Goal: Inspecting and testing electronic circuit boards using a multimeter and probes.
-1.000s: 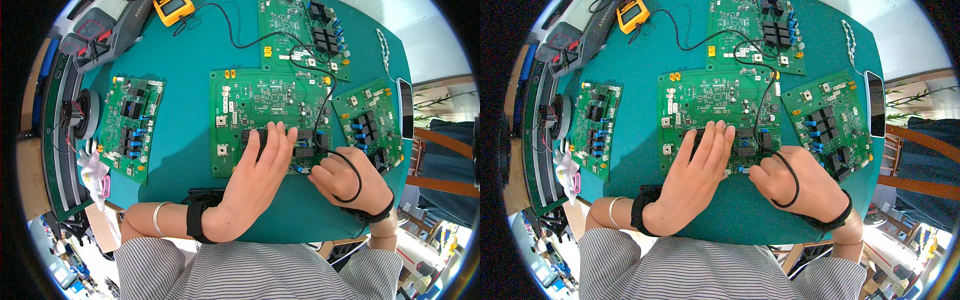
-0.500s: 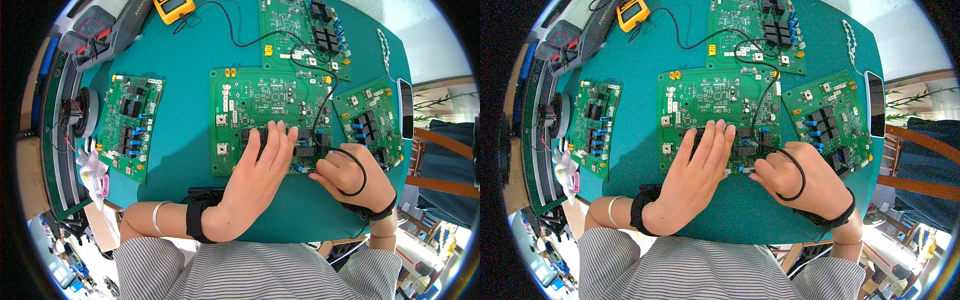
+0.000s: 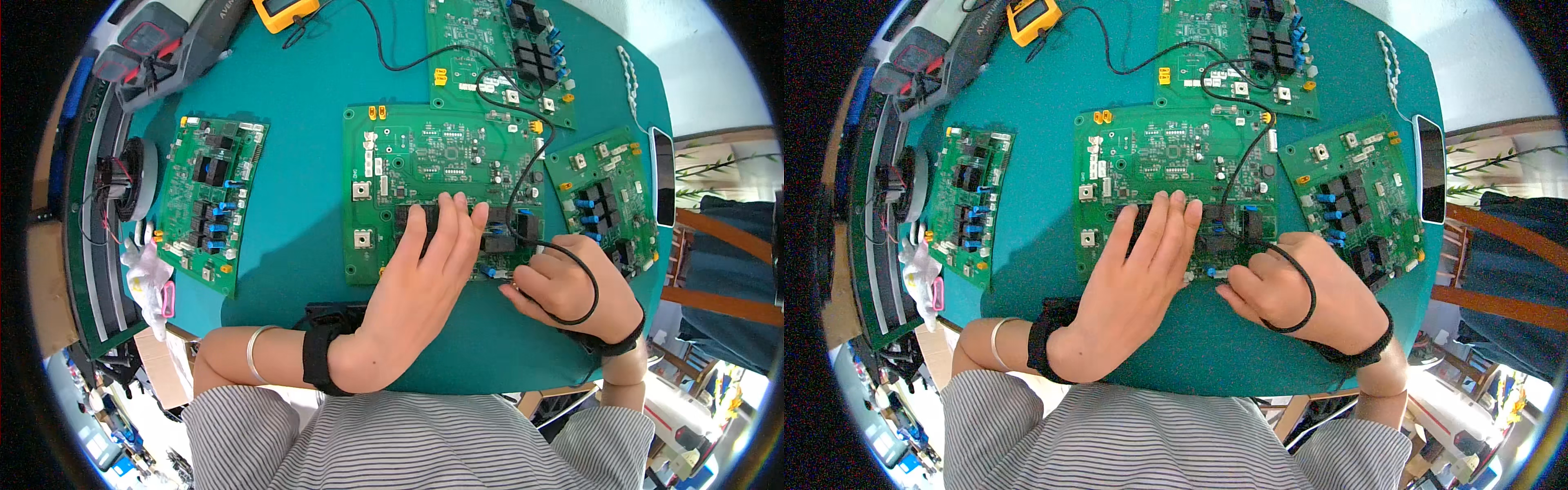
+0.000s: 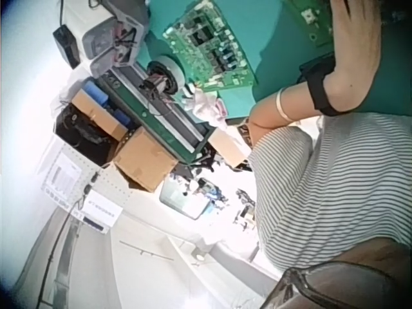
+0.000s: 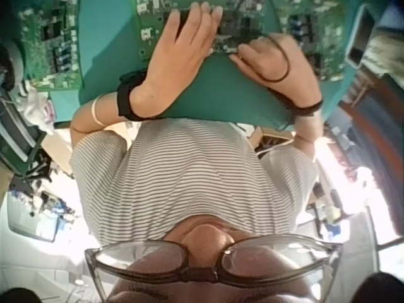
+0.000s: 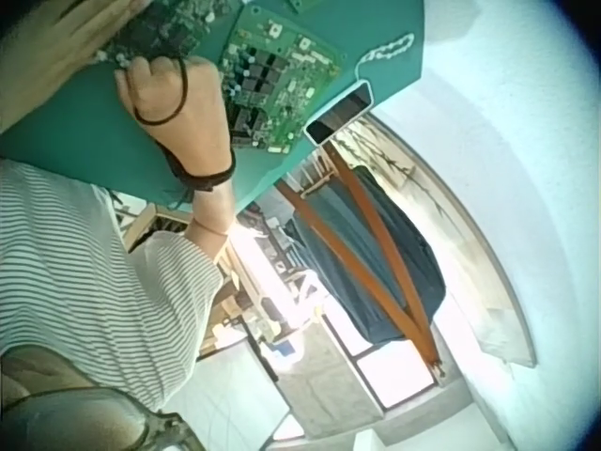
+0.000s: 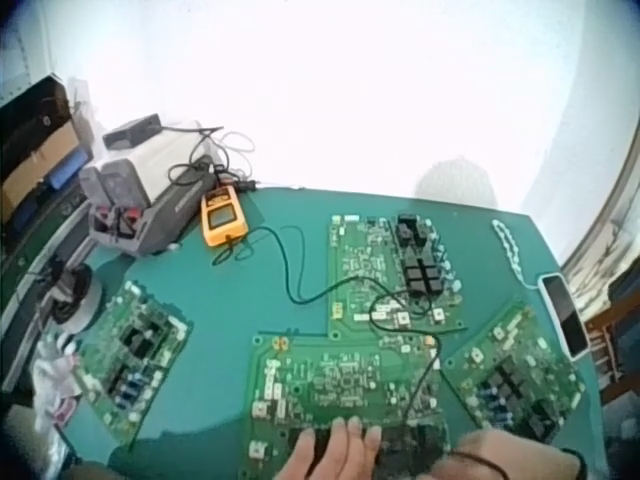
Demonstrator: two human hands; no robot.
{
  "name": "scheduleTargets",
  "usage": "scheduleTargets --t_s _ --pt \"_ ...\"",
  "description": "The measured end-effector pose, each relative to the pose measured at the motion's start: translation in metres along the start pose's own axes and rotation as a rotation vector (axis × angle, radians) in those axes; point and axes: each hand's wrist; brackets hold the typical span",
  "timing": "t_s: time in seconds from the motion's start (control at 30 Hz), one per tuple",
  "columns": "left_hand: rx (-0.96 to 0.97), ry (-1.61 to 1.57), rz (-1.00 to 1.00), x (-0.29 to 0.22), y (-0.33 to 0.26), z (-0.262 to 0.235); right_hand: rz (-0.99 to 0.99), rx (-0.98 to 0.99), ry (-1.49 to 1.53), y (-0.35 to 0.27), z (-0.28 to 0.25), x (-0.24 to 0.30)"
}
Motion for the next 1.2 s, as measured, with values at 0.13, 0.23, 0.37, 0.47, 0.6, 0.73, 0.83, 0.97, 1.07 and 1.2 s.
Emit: scheduleTargets --t_s 0.13,0.23,0.37,0.47,0.6,0.73,0.83,0.97,1.07,1.2 --pt "0.008 0.011 -0.008 -0.001 0.000 0.001 0.021 0.002 0.011 0.000 -0.001 0.004" --pt "0.003 0.011 -0.013 -0.001 0.000 0.001 0.014 0.041 -0.011 -0.002 -0.007 0.002" --pt "-0.006 0.030 -0.012 0.000 -0.001 0.002 0.009 0.022 -0.038 -0.010 -0.008 -0.003" --pt "-0.006 0.031 -0.018 -0.001 -0.001 0.002 0.010 0.001 -0.006 -0.013 -0.004 -0.005" --pt "-0.001 0.019 -0.007 -0.001 -0.001 0.000 -0.020 -0.040 -0.011 -0.011 0.005 -0.008" --pt "0.000 0.008 -0.017 -0.001 0.000 0.001 -0.042 -0.083 -0.010 -0.008 0.008 -0.010" --pt "-0.001 0.007 -0.011 0.000 0.000 0.000 -0.037 -0.047 -0.028 -0.009 0.008 -0.011" --pt "0.005 0.000 -0.006 0.001 0.000 -0.001 -0.089 -0.070 -0.052 -0.006 0.007 -0.011" --pt "0.008 -0.008 -0.001 0.002 0.000 -0.001 -0.088 -0.068 -0.043 -0.006 0.005 -0.010" --pt "0.006 0.002 -0.003 0.002 -0.001 -0.001 -0.067 -0.024 -0.026 -0.007 0.006 -0.010"
Point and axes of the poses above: each hand's wrist, its own y-axis towards the middle knuckle, its own z-axis out of the palm, x = y × z, and after that the axes turned 15 degrees about y, right-handed
